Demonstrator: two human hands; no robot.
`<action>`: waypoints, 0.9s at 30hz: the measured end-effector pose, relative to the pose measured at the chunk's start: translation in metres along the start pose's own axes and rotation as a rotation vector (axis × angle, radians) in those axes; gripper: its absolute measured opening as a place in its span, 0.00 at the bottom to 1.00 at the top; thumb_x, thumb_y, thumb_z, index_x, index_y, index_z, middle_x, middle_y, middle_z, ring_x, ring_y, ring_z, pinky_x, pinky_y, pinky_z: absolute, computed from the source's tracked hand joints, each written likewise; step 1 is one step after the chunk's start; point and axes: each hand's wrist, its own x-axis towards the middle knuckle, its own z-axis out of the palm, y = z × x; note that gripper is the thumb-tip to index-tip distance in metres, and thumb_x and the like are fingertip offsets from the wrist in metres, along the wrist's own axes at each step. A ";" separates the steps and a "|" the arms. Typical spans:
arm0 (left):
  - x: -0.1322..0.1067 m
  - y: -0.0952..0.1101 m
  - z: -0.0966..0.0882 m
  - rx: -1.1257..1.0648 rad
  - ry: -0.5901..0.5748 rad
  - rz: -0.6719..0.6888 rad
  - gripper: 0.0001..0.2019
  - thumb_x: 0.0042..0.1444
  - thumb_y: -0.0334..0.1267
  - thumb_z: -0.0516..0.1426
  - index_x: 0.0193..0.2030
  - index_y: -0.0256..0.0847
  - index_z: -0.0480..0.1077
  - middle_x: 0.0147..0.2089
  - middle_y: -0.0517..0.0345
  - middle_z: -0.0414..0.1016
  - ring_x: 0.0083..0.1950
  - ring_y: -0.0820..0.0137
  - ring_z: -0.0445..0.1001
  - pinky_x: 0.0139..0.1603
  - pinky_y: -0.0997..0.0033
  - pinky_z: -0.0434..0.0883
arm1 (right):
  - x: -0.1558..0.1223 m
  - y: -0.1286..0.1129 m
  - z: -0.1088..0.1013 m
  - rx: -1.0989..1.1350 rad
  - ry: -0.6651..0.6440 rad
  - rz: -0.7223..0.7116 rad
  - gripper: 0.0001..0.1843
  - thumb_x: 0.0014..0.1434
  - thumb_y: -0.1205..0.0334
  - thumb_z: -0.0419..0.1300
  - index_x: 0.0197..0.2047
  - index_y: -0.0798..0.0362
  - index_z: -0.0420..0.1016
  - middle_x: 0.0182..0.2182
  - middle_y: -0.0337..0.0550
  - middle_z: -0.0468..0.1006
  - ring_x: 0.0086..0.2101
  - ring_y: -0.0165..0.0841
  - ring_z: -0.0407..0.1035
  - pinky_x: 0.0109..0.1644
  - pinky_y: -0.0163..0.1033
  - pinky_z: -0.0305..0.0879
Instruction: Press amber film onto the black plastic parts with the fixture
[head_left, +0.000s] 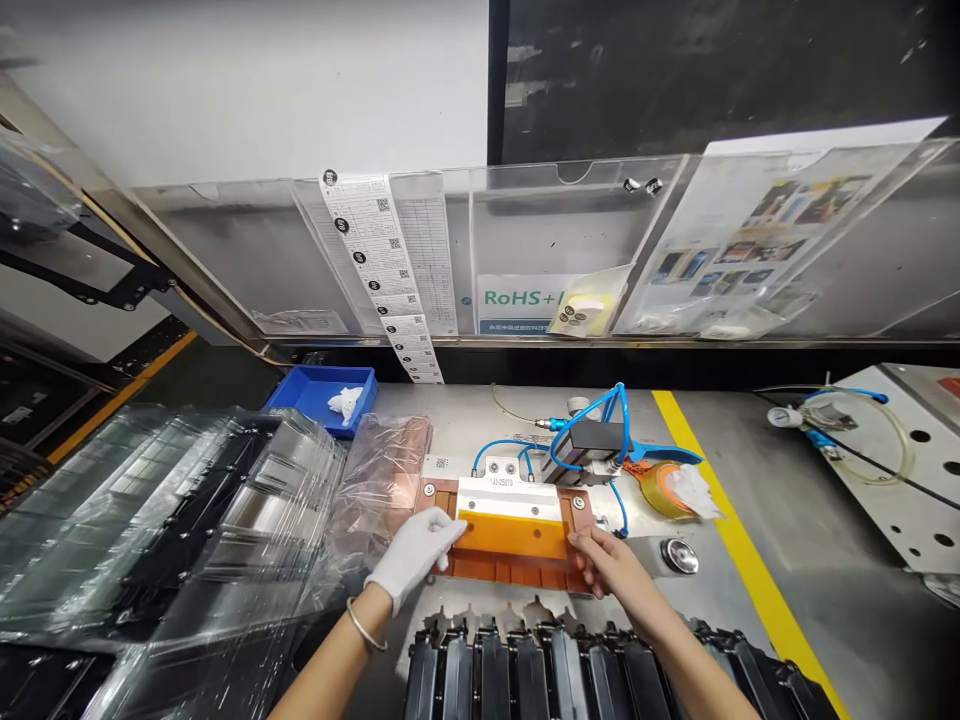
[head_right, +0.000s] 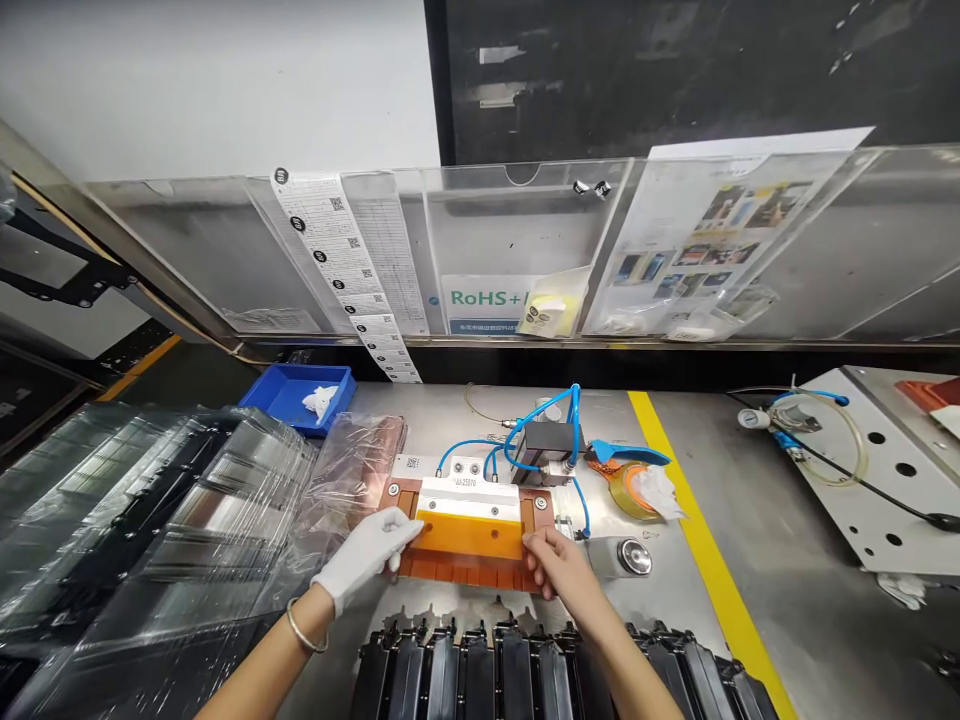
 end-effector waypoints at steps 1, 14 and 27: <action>0.005 0.000 0.000 0.013 0.001 -0.002 0.19 0.47 0.59 0.56 0.24 0.45 0.60 0.11 0.70 0.61 0.17 0.74 0.57 0.26 0.71 0.55 | 0.006 0.001 -0.001 -0.010 -0.006 0.008 0.22 0.46 0.40 0.61 0.21 0.50 0.62 0.14 0.30 0.65 0.14 0.23 0.55 0.18 0.32 0.50; 0.020 0.006 -0.003 0.062 0.000 0.017 0.18 0.48 0.57 0.54 0.23 0.47 0.55 0.11 0.74 0.58 0.17 0.73 0.59 0.30 0.68 0.57 | 0.025 -0.006 0.000 -0.070 -0.014 0.026 0.18 0.47 0.43 0.56 0.23 0.50 0.61 0.14 0.28 0.64 0.13 0.21 0.55 0.17 0.29 0.51; 0.016 0.003 -0.002 0.006 0.093 0.003 0.18 0.46 0.56 0.58 0.27 0.43 0.64 0.18 0.71 0.64 0.18 0.75 0.61 0.27 0.71 0.57 | 0.030 -0.015 -0.018 -0.414 0.010 0.020 0.16 0.53 0.46 0.58 0.25 0.49 0.62 0.14 0.32 0.68 0.15 0.28 0.63 0.18 0.33 0.57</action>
